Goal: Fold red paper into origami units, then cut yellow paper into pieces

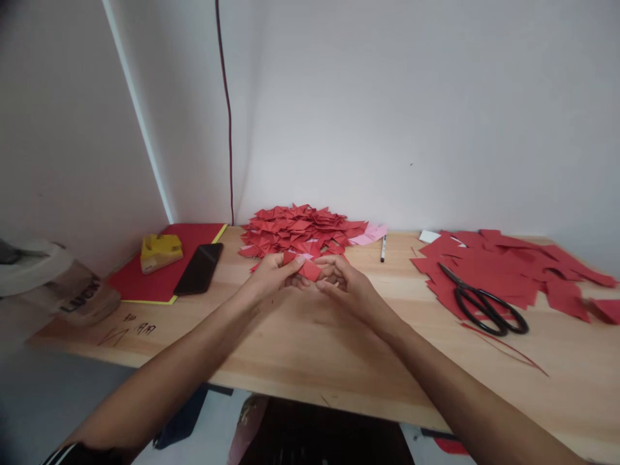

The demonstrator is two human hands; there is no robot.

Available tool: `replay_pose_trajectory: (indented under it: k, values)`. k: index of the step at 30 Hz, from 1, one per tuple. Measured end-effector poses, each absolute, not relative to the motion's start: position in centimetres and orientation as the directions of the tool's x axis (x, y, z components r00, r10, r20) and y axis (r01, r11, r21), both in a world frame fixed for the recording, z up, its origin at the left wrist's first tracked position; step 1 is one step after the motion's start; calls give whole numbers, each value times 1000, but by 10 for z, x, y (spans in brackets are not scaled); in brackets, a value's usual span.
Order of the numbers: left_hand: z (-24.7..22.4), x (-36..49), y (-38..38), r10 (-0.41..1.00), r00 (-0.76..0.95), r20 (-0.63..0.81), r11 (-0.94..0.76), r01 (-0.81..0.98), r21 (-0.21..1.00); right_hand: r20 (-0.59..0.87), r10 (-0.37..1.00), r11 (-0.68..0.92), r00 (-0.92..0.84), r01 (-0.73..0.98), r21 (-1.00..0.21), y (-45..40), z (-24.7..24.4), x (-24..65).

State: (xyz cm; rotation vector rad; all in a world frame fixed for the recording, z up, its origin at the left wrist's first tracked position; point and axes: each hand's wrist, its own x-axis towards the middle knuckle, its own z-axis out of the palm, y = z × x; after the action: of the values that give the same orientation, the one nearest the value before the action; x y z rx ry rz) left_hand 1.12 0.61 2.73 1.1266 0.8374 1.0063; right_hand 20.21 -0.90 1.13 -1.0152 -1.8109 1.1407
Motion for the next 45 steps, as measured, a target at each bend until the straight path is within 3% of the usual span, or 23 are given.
replay_pose_trajectory:
  k: [6, 13, 27, 45]
  values:
    - [38, 20, 22, 923, 384, 28, 80, -264, 961, 251, 893, 393, -373, 374, -840, 0, 30, 210]
    - [22, 26, 14, 924, 376, -67, 208, -349, 914, 382, 845, 532, -373, 524, -665, 3, 16, 218]
    - [7, 20, 4, 886, 420, -196, 345, -314, 884, 557, 648, 762, -520, 450, -466, 1, -5, 233]
    - [14, 21, -2, 844, 471, -257, 400, -232, 887, 643, 596, 801, -482, 413, -434, -3, 2, 235]
